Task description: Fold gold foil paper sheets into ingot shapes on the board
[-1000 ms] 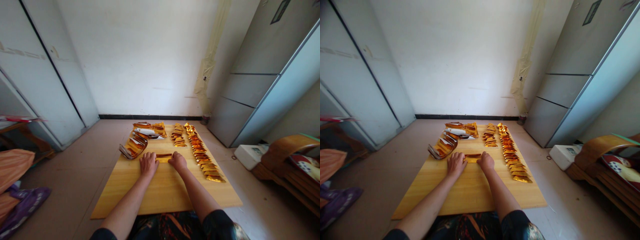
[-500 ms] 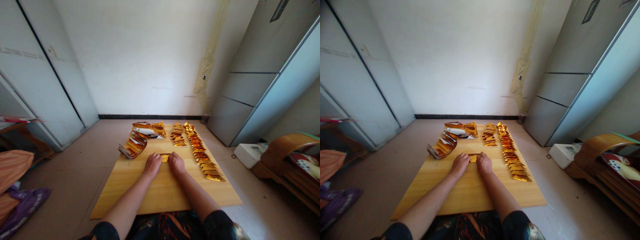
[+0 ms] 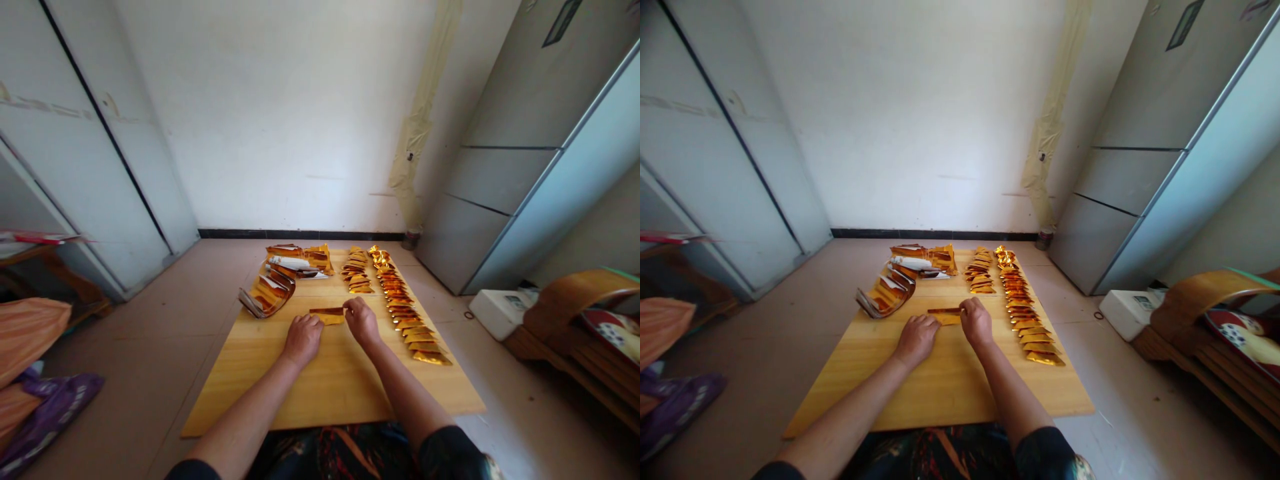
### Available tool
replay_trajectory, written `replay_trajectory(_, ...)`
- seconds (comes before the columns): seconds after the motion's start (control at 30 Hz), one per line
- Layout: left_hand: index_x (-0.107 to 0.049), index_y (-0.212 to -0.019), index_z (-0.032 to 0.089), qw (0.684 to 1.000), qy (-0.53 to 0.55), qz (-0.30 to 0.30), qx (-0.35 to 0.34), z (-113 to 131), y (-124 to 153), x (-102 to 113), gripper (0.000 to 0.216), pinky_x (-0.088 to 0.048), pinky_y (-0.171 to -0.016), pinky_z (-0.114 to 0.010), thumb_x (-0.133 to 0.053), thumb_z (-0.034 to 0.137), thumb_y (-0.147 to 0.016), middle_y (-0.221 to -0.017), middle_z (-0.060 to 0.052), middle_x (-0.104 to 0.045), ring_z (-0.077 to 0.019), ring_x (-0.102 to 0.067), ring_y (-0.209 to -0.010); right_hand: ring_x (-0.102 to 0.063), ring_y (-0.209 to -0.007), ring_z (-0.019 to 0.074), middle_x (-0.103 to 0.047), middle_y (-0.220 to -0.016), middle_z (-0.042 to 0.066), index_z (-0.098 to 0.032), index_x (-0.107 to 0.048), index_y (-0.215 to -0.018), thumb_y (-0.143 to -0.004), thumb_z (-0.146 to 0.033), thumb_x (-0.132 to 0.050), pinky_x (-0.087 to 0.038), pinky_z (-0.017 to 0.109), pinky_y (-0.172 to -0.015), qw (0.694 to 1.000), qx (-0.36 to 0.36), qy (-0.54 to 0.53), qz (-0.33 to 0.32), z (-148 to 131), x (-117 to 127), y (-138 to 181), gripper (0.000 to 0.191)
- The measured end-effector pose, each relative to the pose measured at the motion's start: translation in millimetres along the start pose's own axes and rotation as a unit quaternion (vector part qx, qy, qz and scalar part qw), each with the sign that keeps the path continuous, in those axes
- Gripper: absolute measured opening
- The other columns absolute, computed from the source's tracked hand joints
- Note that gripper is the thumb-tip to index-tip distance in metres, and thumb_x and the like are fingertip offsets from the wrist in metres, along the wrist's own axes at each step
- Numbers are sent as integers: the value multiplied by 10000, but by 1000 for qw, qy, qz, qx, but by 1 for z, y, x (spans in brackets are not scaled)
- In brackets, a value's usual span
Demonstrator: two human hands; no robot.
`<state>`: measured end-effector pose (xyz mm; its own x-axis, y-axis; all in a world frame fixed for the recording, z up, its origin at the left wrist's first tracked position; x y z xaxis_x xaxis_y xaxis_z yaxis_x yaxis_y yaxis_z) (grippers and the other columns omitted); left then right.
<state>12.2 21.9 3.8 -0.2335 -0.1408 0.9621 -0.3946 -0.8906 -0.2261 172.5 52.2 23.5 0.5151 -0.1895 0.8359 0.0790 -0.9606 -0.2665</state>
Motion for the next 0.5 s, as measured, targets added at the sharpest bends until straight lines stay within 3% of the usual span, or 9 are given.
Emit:
replay_trajectory(0.1, -644, -930, 202, 1000, -2, -8, 5, 0, 0, 0, 245, -349, -815, -359, -432, 115, -845, -945, -73, -647, -218, -537, -955, -575, -851, 136, -642, -906, 30, -190, -658, -876, -756, -69, -465, -412, 196, -760, 998, 19, -64, 4, -20, 1, -7, 257)
replay_trajectory(0.2, -641, -929, 198, 1000, -6, -10, -5, 0, -1, 1, 243, -346, -819, -364, -421, 127, -855, -958, -68, -649, -218, -538, -958, -597, -815, 126, -679, -858, 7, -191, -670, -828, -723, -57, -491, -423, 174, -730, 991, 35, -105, -80, -36, -14, -13, 247)
replay_trajectory(0.33, -646, -943, 210, 1000, 6, -6, 1, 0, 0, 1, 246, -348, -826, -353, -424, 139, -865, -946, -70, -654, -211, -540, -977, -622, -838, 141, -711, -879, 20, -190, -692, -825, -745, -103, -507, -416, 179, -722, 986, -1, -31, -166, -34, -35, -16, 220)
replay_trajectory(0.5, -640, -1023, 229, 1000, 22, -3, -6, -6, 4, 0, 272, -369, -871, -355, -457, 134, -846, -1013, -69, -662, -202, -559, -998, -630, -882, 158, -715, -956, 48, -204, -702, -905, -809, -166, -467, -403, 200, -723, 981, -38, 52, -184, -19, -38, -19, 256)
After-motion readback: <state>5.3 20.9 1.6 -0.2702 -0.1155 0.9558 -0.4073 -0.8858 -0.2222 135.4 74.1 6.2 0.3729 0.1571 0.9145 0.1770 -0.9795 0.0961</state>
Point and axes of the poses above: each hand's wrist, its own y-axis away from the middle knuckle, its own x-axis out of the back of the hand, z = x × y, the point moved 4 cm from there along -y, towards the middle knuckle
